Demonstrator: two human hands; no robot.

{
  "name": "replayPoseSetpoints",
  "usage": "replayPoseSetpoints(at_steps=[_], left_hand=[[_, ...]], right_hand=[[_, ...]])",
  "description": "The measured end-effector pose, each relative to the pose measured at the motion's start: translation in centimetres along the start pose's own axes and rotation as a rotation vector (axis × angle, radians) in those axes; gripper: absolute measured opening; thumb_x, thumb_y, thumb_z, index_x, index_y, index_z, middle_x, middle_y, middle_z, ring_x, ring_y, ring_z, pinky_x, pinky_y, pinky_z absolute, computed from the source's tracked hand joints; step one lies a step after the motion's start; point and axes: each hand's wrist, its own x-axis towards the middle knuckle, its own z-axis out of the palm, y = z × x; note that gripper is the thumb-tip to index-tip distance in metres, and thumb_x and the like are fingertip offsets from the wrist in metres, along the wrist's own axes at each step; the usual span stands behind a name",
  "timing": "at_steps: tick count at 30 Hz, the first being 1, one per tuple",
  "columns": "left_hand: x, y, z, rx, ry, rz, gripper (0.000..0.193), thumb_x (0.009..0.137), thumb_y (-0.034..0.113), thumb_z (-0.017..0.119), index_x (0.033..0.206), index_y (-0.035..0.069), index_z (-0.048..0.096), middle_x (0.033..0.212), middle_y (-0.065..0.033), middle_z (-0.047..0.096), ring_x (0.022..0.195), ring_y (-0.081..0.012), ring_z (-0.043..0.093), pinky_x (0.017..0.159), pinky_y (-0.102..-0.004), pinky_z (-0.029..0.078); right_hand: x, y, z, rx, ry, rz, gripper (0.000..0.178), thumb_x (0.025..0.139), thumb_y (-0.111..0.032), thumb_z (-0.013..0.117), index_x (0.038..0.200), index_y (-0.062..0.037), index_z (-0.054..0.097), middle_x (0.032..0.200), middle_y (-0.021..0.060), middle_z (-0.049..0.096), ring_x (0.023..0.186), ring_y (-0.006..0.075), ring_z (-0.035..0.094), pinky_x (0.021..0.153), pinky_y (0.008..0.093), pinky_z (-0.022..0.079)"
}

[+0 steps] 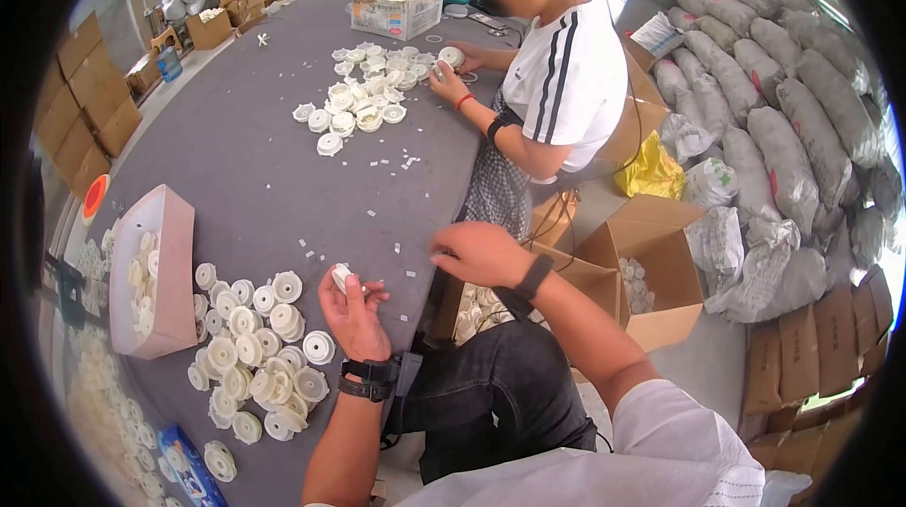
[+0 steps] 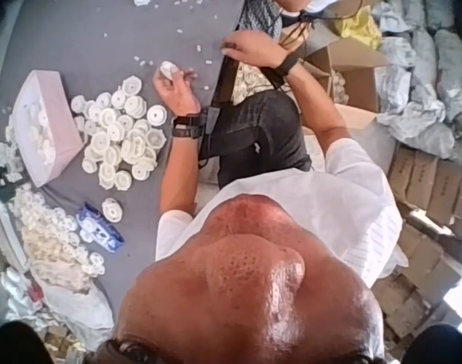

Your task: Assemble and inspect white plastic components at a factory workstation.

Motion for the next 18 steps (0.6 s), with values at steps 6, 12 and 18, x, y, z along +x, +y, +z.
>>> replayPoseSetpoints(at_steps=[6, 12, 18], left_hand=[[0.1, -0.4, -0.2, 0.035, -0.037, 0.009, 0.039, 0.106, 0.018, 0.060, 0.140, 0.005, 0.044, 0.119, -0.0086, 0.058, 0.087, -0.0174, 0.065, 0.072, -0.0318, 0.056], [0.5, -1.8, -1.0, 0.078, -0.052, 0.132, 0.046, 0.103, 0.011, 0.064, 0.141, 0.003, 0.041, 0.138, -0.0136, 0.055, 0.114, -0.0203, 0.063, 0.090, -0.0348, 0.057], [0.4, -1.2, -0.6, 0.106, 0.005, 0.062, 0.051, 0.098, 0.004, 0.068, 0.141, 0.003, 0.042, 0.140, -0.0136, 0.054, 0.125, -0.0215, 0.057, 0.105, -0.0343, 0.049]], right_hand=[[4.8, -5.4, 0.6, 0.238, 0.094, -0.168, 0.031, 0.095, -0.029, 0.069, 0.114, -0.0048, 0.068, 0.093, 0.0152, 0.074, 0.086, 0.0329, 0.073, 0.075, 0.0423, 0.056], [6.4, -8.9, 3.4, 0.312, 0.043, -0.099, 0.034, 0.091, -0.029, 0.069, 0.115, -0.0045, 0.067, 0.091, 0.0153, 0.074, 0.080, 0.0328, 0.072, 0.070, 0.0416, 0.055], [6.7, -9.2, 5.7, 0.391, 0.164, -0.079, 0.032, 0.090, -0.026, 0.069, 0.113, -0.0048, 0.068, 0.087, 0.0156, 0.072, 0.079, 0.0345, 0.070, 0.071, 0.0419, 0.054]])
